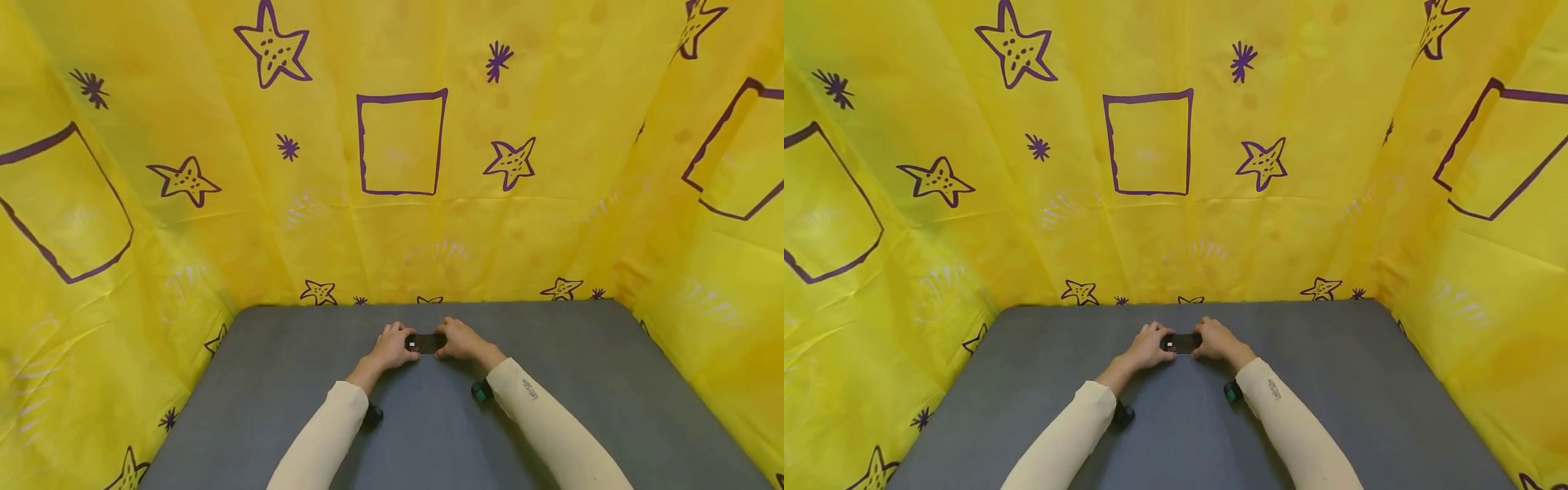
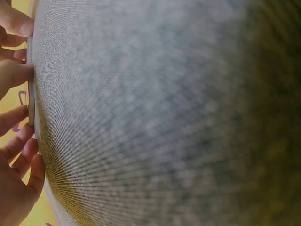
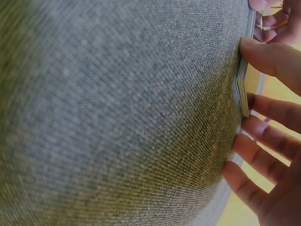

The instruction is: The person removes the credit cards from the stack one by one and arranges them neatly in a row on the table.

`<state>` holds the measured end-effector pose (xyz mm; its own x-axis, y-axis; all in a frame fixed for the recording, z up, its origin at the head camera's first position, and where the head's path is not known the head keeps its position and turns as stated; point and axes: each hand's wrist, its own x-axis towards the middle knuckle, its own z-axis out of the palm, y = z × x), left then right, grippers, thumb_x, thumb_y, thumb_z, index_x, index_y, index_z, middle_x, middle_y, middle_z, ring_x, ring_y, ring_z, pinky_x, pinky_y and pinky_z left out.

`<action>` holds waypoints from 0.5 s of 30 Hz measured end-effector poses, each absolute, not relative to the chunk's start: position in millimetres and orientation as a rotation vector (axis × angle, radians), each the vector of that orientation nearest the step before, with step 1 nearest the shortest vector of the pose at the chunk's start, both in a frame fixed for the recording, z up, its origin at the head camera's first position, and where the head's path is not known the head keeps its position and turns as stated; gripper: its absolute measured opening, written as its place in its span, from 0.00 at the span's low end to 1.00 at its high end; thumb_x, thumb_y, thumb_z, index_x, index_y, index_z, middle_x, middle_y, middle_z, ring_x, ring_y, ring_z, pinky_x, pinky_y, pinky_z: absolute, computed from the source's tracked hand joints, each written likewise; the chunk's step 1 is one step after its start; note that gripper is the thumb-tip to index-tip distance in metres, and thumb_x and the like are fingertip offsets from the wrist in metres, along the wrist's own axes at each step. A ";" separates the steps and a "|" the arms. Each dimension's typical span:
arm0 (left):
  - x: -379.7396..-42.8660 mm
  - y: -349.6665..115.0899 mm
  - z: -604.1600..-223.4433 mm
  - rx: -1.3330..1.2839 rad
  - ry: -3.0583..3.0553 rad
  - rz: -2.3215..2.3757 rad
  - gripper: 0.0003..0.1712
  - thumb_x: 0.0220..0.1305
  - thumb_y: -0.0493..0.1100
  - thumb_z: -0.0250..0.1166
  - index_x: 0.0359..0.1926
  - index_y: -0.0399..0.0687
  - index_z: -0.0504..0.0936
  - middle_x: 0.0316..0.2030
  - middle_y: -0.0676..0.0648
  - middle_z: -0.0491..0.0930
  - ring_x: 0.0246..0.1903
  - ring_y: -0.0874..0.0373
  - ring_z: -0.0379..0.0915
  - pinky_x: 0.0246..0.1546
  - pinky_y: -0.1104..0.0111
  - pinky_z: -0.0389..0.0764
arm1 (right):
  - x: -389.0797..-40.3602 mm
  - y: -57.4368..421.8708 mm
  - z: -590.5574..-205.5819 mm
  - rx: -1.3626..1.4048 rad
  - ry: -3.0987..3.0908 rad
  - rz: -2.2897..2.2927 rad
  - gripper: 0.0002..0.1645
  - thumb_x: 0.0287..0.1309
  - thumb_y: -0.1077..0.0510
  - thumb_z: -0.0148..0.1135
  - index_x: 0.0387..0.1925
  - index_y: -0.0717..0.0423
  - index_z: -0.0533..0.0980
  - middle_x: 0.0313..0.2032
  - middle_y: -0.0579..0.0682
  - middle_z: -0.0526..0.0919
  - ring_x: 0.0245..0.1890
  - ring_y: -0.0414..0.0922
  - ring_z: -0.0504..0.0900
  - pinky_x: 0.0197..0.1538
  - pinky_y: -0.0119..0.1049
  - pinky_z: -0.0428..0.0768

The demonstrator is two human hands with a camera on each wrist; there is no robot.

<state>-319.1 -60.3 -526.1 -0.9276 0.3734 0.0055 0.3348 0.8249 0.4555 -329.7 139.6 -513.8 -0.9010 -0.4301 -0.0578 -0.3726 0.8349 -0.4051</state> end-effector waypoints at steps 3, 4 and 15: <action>-321.5 -60.3 -524.6 0.569 2.931 0.695 0.31 0.55 0.52 0.71 0.59 0.48 0.78 0.51 0.43 0.73 0.50 0.48 0.65 0.52 0.53 0.68 | -331.7 139.8 -511.2 -0.641 2.878 -0.593 0.29 0.47 0.52 0.76 0.51 0.57 0.80 0.44 0.53 0.76 0.44 0.49 0.75 0.54 0.47 0.74; -322.0 -60.2 -524.3 0.570 2.931 0.696 0.31 0.55 0.52 0.71 0.59 0.48 0.78 0.51 0.43 0.73 0.50 0.48 0.65 0.52 0.53 0.68 | -331.9 139.8 -510.7 -0.644 2.879 -0.596 0.30 0.46 0.52 0.76 0.52 0.58 0.80 0.44 0.53 0.76 0.44 0.50 0.75 0.54 0.48 0.74; -321.0 -60.4 -524.2 0.561 2.901 0.684 0.30 0.57 0.52 0.70 0.59 0.48 0.77 0.51 0.43 0.72 0.51 0.48 0.65 0.52 0.53 0.68 | -328.5 139.2 -509.0 -0.651 2.869 -0.598 0.29 0.47 0.52 0.75 0.52 0.57 0.80 0.44 0.53 0.76 0.43 0.48 0.75 0.53 0.48 0.74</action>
<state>-321.0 -60.4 -524.2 -0.9258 0.3774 -0.0209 0.3283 0.8304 0.4502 -328.5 139.2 -509.0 -0.8967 -0.4403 -0.0466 -0.3849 0.8273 -0.4091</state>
